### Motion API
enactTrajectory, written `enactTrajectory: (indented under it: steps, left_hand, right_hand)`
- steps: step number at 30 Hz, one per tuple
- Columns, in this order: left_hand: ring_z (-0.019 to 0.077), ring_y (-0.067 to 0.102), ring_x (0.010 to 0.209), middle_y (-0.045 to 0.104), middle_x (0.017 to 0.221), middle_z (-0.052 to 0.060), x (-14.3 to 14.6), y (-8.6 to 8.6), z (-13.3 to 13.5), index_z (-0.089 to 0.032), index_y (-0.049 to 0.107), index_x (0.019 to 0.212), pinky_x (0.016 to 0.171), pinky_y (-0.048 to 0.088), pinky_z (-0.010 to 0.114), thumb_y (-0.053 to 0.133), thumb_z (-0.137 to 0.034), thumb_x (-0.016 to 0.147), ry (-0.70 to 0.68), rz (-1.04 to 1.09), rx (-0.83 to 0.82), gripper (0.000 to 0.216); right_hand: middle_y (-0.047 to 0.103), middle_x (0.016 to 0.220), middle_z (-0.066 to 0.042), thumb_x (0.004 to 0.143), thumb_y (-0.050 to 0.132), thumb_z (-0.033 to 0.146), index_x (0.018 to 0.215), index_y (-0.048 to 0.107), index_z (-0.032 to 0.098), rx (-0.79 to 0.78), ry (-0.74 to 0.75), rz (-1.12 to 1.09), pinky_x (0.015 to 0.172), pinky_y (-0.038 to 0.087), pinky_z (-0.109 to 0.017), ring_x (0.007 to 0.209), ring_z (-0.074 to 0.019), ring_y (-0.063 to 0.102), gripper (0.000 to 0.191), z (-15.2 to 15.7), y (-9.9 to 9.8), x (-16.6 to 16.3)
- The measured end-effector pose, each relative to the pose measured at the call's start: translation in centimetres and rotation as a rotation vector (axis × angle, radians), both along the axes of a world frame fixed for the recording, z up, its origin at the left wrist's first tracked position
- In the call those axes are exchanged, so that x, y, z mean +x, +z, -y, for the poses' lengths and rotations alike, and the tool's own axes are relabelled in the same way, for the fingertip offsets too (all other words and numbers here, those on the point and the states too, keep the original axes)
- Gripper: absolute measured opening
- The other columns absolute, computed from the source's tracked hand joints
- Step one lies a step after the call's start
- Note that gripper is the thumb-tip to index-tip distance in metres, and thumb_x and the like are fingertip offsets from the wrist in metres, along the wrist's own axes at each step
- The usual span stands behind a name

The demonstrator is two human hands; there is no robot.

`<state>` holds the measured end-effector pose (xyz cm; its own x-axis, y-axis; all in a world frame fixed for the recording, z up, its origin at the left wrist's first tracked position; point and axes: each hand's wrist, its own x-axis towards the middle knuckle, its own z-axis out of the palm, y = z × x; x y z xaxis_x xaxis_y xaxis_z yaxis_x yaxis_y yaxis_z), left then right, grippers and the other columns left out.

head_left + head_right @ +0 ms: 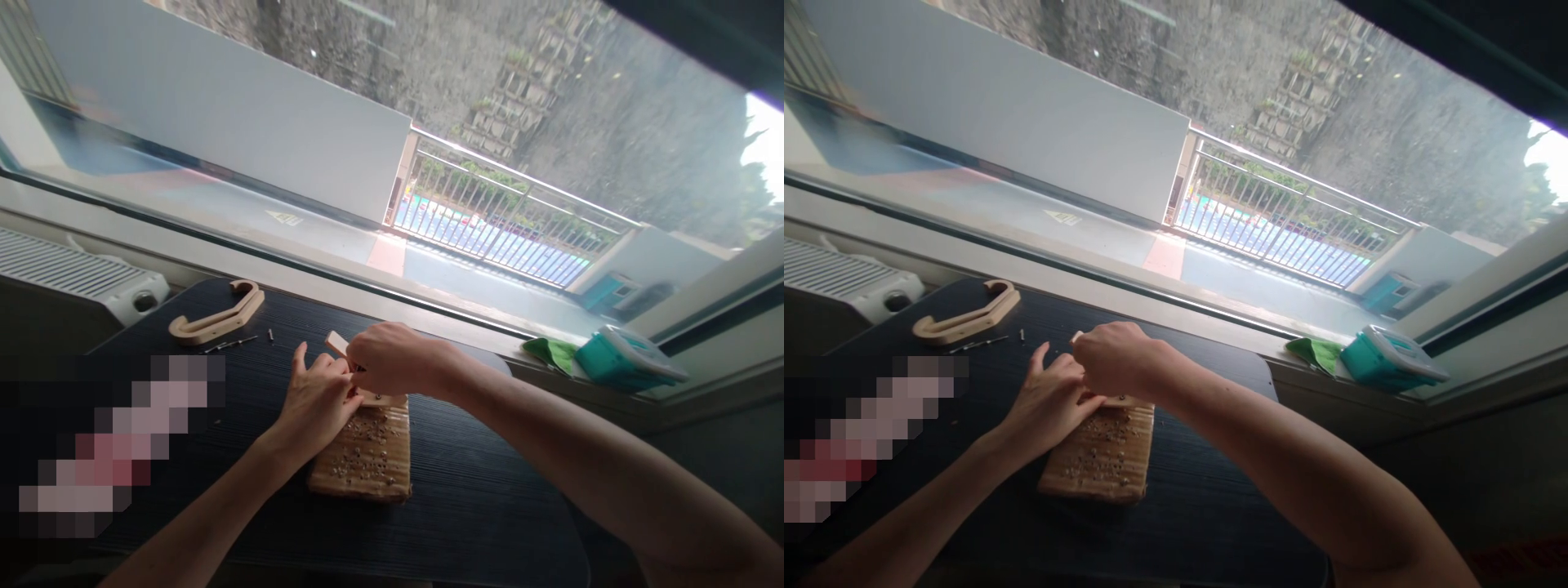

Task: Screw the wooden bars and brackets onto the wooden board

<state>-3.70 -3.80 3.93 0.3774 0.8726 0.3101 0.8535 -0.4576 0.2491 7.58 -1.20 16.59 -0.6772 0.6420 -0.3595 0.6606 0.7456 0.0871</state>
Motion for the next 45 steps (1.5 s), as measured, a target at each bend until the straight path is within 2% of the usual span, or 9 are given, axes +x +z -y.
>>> enactTrajectory:
  steps: [5, 9, 16, 19, 23, 29, 36, 40, 45]
  left_hand:
    - [0.0245, 0.058, 0.091, 0.068, 0.085, 0.003, 0.0, -0.5, -0.1, -0.021, 0.067, 0.075, 0.103, 0.020, 0.060, 0.055, -0.025, 0.081, 0.011, 0.027, 0.003, 0.014]
    - [0.0228, 0.058, 0.088, 0.067, 0.083, 0.002, -0.1, -0.8, -0.3, -0.021, 0.066, 0.066, 0.103, 0.018, 0.060, 0.055, -0.026, 0.081, -0.004, 0.034, 0.010, 0.019]
    - [0.0228, 0.058, 0.087, 0.067, 0.081, 0.002, 0.0, -1.0, -0.4, -0.022, 0.067, 0.069, 0.103, 0.018, 0.060, 0.054, -0.025, 0.080, -0.002, 0.051, 0.008, 0.018]
    - [0.0226, 0.058, 0.087, 0.067, 0.085, 0.002, 0.0, -0.9, -0.3, -0.022, 0.066, 0.068, 0.103, 0.019, 0.060, 0.052, -0.025, 0.081, -0.009, 0.057, 0.002, 0.019]
    - [0.0229, 0.059, 0.087, 0.068, 0.083, 0.003, -0.4, -1.2, -0.3, -0.022, 0.066, 0.073, 0.102, 0.020, 0.059, 0.049, -0.027, 0.083, -0.012, 0.068, -0.019, 0.020]
    - [0.0188, 0.058, 0.083, 0.066, 0.082, 0.000, -1.0, -2.0, -0.4, -0.023, 0.064, 0.073, 0.103, 0.022, 0.056, 0.048, -0.028, 0.083, -0.024, 0.126, -0.065, 0.019]
    - [0.0217, 0.057, 0.089, 0.066, 0.084, 0.001, -0.4, -1.3, -0.5, -0.022, 0.065, 0.073, 0.102, 0.019, 0.057, 0.048, -0.026, 0.083, -0.038, 0.079, -0.066, 0.020]
    - [0.0201, 0.057, 0.086, 0.064, 0.083, 0.001, -0.4, -0.8, -0.5, -0.021, 0.065, 0.074, 0.102, 0.020, 0.057, 0.049, -0.026, 0.083, -0.041, 0.066, -0.093, 0.019]
    - [0.0223, 0.056, 0.091, 0.065, 0.088, 0.002, 0.0, 0.1, -0.6, -0.023, 0.066, 0.078, 0.103, 0.014, 0.060, 0.055, -0.026, 0.079, -0.082, 0.023, -0.104, 0.011]
  right_hand:
    - [0.068, 0.075, -0.007, 0.080, 0.052, 0.022, 0.091, 0.066, 0.015, 0.010, -0.020, 0.035, 0.051, 0.031, -0.024, 0.068, -0.0163, 0.059, 0.019, 0.1, 1.0, -0.2]
    - [0.068, 0.077, -0.005, 0.076, 0.055, 0.015, 0.083, 0.066, 0.016, -0.002, 0.028, 0.085, 0.051, 0.030, -0.024, 0.070, -0.0159, 0.059, 0.013, 0.1, 2.0, -0.1]
    - [0.068, 0.076, -0.007, 0.080, 0.052, 0.018, 0.089, 0.066, 0.014, 0.015, -0.023, 0.062, 0.051, 0.030, -0.025, 0.071, -0.0165, 0.059, 0.017, -0.2, 0.5, 0.3]
    - [0.069, 0.079, -0.007, 0.080, 0.052, 0.021, 0.093, 0.066, 0.016, 0.009, -0.031, 0.061, 0.053, 0.032, -0.025, 0.073, -0.0172, 0.060, 0.020, -0.2, 0.7, 0.2]
    - [0.069, 0.079, -0.007, 0.078, 0.054, 0.015, 0.086, 0.067, 0.015, -0.008, 0.005, 0.075, 0.054, 0.033, -0.024, 0.074, -0.0168, 0.060, 0.015, 0.0, 1.3, -0.2]
    - [0.069, 0.083, -0.008, 0.081, 0.049, 0.017, 0.085, 0.066, 0.014, -0.043, 0.006, 0.033, 0.056, 0.034, -0.024, 0.075, -0.0158, 0.060, 0.018, -0.1, 0.2, 0.4]
    - [0.069, 0.078, -0.007, 0.076, 0.052, 0.013, 0.090, 0.067, 0.015, -0.024, -0.003, 0.070, 0.053, 0.032, -0.023, 0.071, -0.0156, 0.059, 0.021, 0.0, 1.3, 0.3]
    - [0.069, 0.078, -0.008, 0.078, 0.050, 0.017, 0.092, 0.068, 0.016, 0.024, -0.029, 0.038, 0.055, 0.034, -0.024, 0.072, -0.0163, 0.059, 0.023, 0.2, 2.2, 0.8]
    - [0.070, 0.081, -0.009, 0.079, 0.049, 0.022, 0.084, 0.070, 0.016, -0.011, -0.113, 0.066, 0.055, 0.033, -0.024, 0.071, -0.0168, 0.060, 0.022, 0.5, 1.3, 3.0]
